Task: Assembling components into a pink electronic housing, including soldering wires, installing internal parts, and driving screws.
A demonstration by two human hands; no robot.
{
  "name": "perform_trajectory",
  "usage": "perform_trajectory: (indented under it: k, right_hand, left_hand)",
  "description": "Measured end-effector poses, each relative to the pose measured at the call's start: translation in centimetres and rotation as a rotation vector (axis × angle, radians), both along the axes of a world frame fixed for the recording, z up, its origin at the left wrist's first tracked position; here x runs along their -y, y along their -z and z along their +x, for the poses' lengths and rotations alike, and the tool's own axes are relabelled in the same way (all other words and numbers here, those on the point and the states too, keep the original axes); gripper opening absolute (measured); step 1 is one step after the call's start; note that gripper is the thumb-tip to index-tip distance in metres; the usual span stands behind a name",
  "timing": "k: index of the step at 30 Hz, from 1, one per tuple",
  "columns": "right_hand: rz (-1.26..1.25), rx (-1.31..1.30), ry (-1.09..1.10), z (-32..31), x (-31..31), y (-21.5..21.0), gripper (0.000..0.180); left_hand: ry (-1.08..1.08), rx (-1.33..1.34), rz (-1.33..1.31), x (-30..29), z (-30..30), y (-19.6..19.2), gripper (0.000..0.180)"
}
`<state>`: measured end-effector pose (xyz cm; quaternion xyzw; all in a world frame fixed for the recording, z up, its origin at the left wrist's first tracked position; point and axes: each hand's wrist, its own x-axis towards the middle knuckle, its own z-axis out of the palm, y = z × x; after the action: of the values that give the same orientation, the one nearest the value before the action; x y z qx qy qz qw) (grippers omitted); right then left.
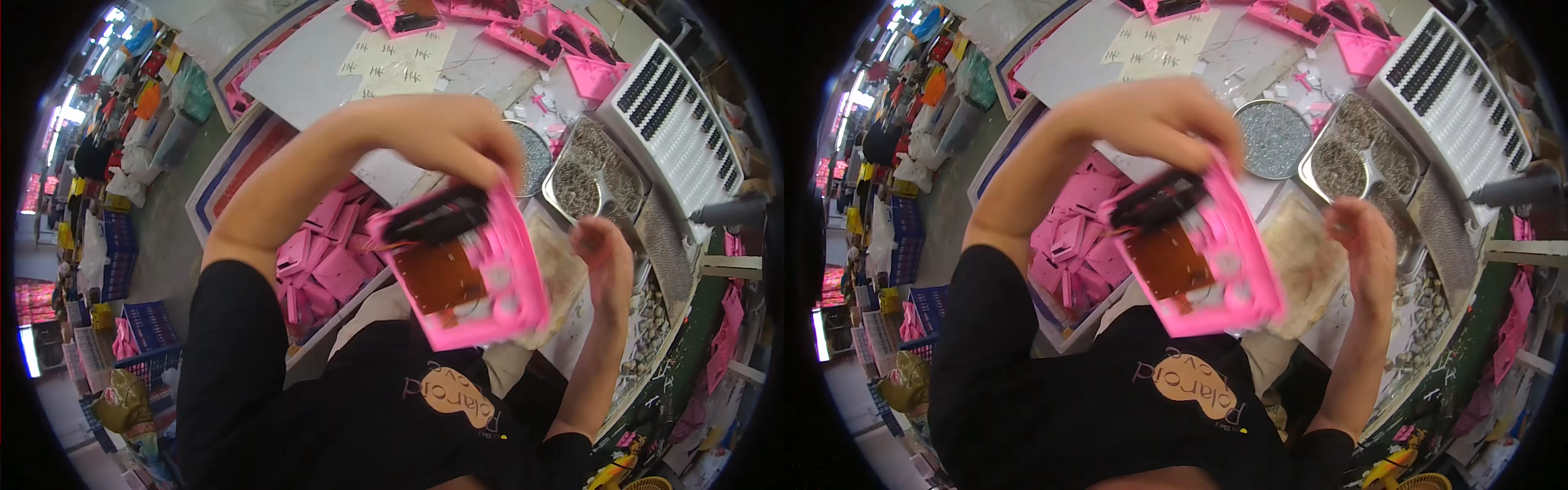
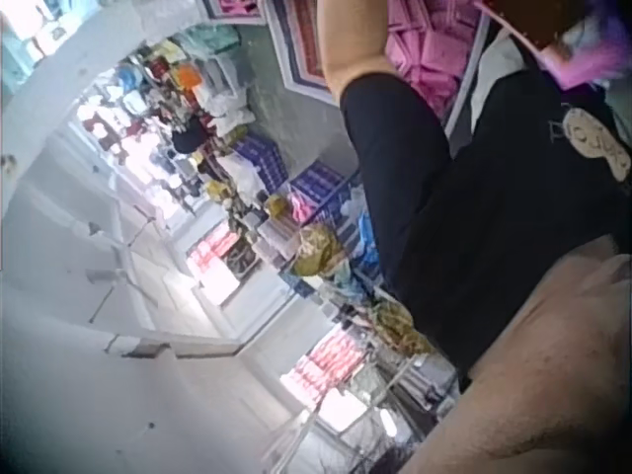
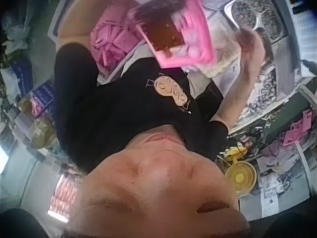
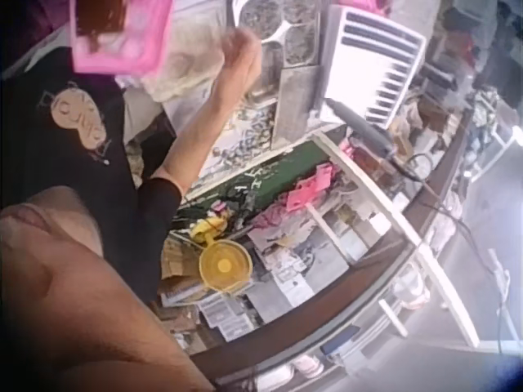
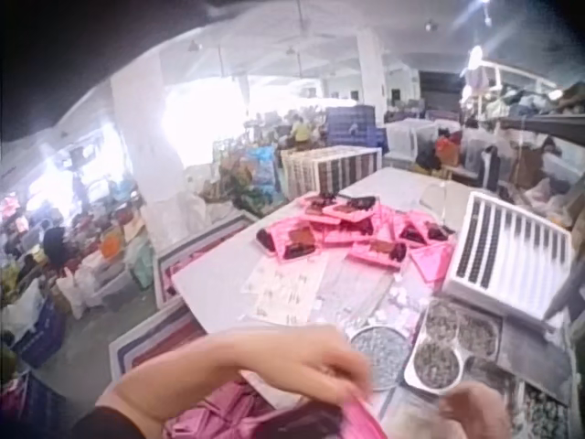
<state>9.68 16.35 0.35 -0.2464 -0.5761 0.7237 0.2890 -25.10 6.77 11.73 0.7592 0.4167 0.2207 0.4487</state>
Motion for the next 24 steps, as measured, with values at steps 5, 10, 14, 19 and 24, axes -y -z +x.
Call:
perform_trajectory:
  k: [5,10,14,19,24]
  right_hand:
    - [-0.161,-0.152,-0.255,-2.4,4.6,-0.8,0.073]
    - [-0.159,0.143,0.148,3.2,6.8,-1.0,0.041]
    - [0.196,0.46,0.481,5.5,8.4,1.0,0.022]
    - [0.343,0.69,0.622,4.8,7.6,3.0,0.02]
    - [0.57,0.934,0.634,3.1,6.8,2.5,0.023]
  left_hand:
    - [0.397,-0.175,-0.124,-7.0,8.7,0.9,0.026]
    - [0.231,0.086,-0.197,-9.3,12.0,4.4,0.034]
    - [-0.312,0.063,0.547,-6.3,13.0,6.3,0.024]
    - [0.063,-0.074,0.426,4.7,14.3,10.5,0.024]
    - [0.034,-0.159,0.514,5.0,12.8,13.7,0.024]
